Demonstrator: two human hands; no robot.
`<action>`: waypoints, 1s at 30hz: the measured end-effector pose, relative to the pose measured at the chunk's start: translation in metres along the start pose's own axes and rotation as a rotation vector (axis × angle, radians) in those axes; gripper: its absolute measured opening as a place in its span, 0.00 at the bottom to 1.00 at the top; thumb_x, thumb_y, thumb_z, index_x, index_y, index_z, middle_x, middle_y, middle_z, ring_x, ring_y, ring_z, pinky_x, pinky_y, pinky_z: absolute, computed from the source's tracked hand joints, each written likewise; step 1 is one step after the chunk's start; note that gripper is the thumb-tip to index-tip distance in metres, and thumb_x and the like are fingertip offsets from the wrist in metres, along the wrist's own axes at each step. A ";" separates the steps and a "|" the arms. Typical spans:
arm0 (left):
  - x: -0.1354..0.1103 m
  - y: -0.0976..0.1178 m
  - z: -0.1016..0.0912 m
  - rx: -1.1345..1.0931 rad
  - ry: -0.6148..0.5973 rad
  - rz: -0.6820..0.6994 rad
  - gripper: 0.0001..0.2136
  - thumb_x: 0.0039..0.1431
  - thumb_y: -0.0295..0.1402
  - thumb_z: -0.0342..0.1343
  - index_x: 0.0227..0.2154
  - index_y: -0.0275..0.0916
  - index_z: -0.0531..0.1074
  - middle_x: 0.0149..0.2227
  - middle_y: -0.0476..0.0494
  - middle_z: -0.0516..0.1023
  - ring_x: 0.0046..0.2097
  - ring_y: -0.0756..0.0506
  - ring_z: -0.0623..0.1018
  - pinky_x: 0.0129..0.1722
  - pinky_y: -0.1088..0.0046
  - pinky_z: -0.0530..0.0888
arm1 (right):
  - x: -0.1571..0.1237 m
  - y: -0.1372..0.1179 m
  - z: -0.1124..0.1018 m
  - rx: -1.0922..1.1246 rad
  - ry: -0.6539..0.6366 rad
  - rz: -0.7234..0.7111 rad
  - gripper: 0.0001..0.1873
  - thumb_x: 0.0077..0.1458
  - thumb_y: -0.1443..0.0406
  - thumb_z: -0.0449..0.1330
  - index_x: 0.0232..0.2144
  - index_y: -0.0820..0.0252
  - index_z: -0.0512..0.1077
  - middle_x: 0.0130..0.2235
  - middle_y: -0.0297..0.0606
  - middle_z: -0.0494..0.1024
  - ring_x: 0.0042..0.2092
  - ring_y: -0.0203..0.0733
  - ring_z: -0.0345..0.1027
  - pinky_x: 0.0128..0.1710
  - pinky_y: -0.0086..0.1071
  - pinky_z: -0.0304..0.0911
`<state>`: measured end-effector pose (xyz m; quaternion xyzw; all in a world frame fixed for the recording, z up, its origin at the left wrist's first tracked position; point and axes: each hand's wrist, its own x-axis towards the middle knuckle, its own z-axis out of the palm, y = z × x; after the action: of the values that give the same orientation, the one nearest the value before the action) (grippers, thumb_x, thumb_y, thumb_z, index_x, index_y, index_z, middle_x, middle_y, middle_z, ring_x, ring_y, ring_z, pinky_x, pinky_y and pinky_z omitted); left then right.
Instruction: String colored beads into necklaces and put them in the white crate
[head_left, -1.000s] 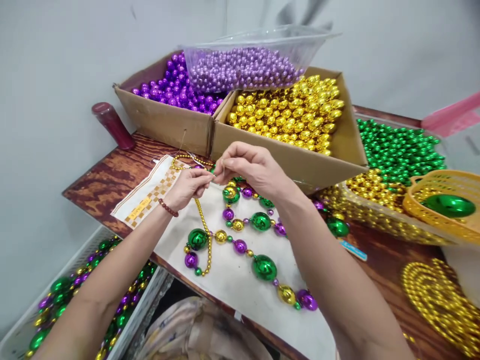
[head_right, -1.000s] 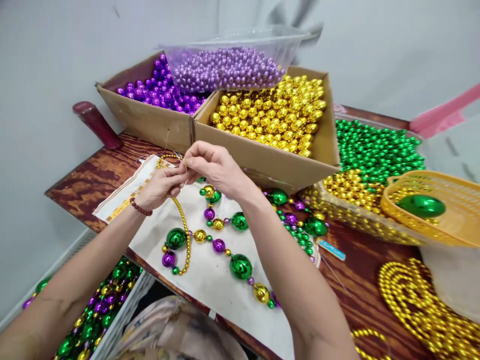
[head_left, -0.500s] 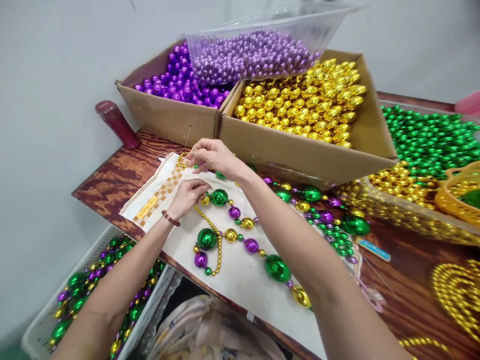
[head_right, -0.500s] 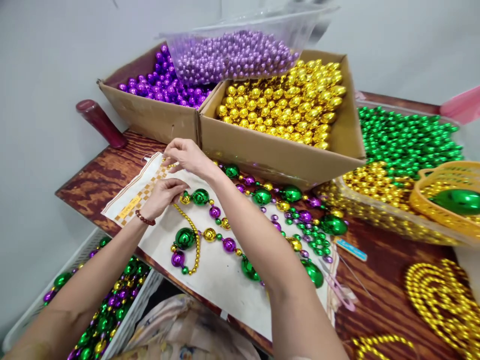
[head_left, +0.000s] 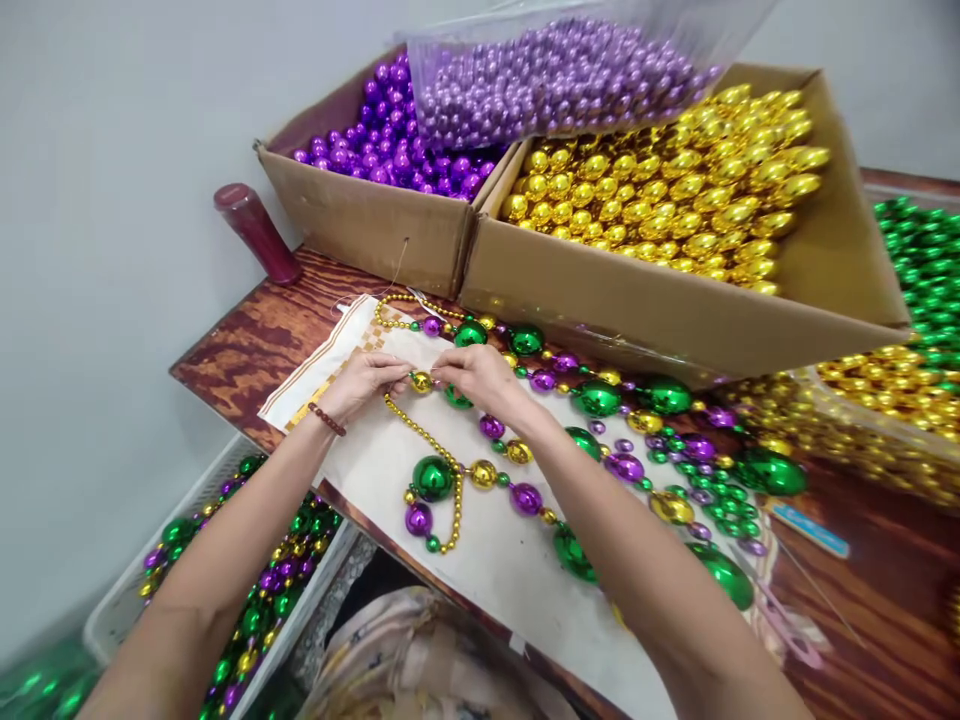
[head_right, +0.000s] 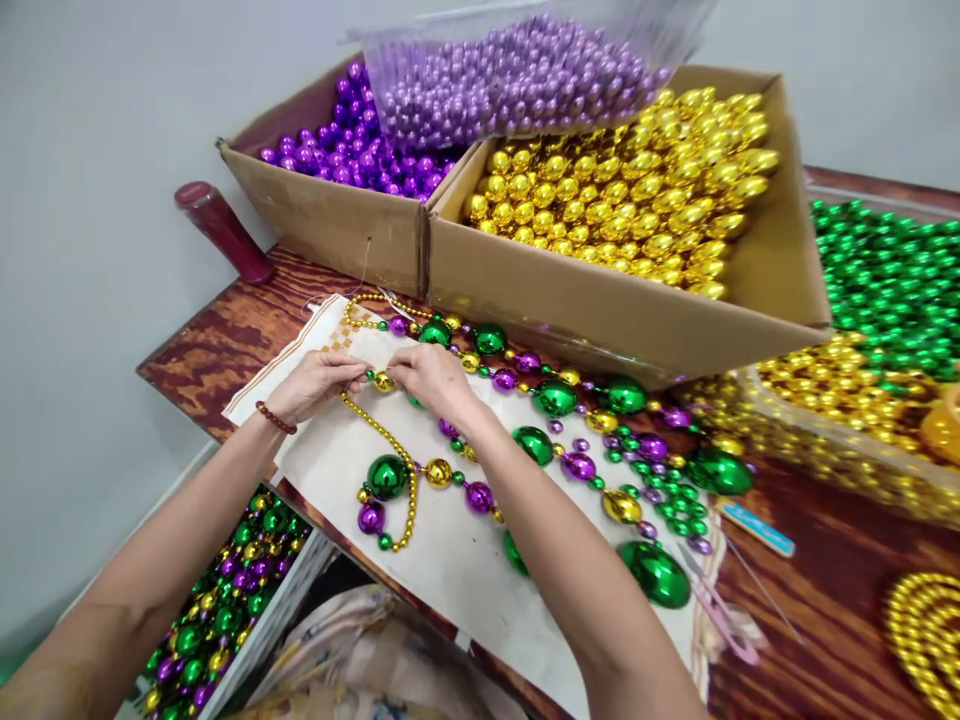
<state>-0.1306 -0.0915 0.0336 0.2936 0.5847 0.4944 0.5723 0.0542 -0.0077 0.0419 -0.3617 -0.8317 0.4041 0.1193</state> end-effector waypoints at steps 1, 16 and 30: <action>0.001 -0.001 -0.002 -0.017 -0.015 -0.013 0.15 0.35 0.34 0.74 0.28 0.31 0.81 0.25 0.44 0.79 0.25 0.53 0.74 0.28 0.77 0.71 | -0.003 0.001 -0.004 0.002 -0.009 -0.020 0.10 0.58 0.64 0.60 0.29 0.59 0.81 0.24 0.32 0.77 0.27 0.34 0.67 0.29 0.27 0.53; -0.017 0.021 0.007 0.297 -0.145 0.261 0.08 0.48 0.32 0.67 0.33 0.37 0.84 0.29 0.43 0.81 0.29 0.50 0.76 0.32 0.74 0.75 | 0.018 -0.003 -0.017 0.586 -0.491 0.108 0.11 0.60 0.64 0.61 0.27 0.63 0.76 0.16 0.30 0.72 0.16 0.28 0.62 0.16 0.21 0.53; -0.010 -0.006 0.013 0.633 -0.055 0.723 0.08 0.59 0.29 0.60 0.38 0.42 0.83 0.32 0.43 0.81 0.34 0.48 0.77 0.37 0.72 0.73 | 0.015 0.008 -0.019 0.827 -0.676 0.323 0.06 0.55 0.66 0.65 0.33 0.67 0.76 0.26 0.38 0.81 0.14 0.23 0.58 0.12 0.18 0.49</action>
<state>-0.1154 -0.1000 0.0334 0.6510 0.5515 0.4512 0.2614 0.0570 0.0177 0.0466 -0.2579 -0.5297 0.8035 -0.0855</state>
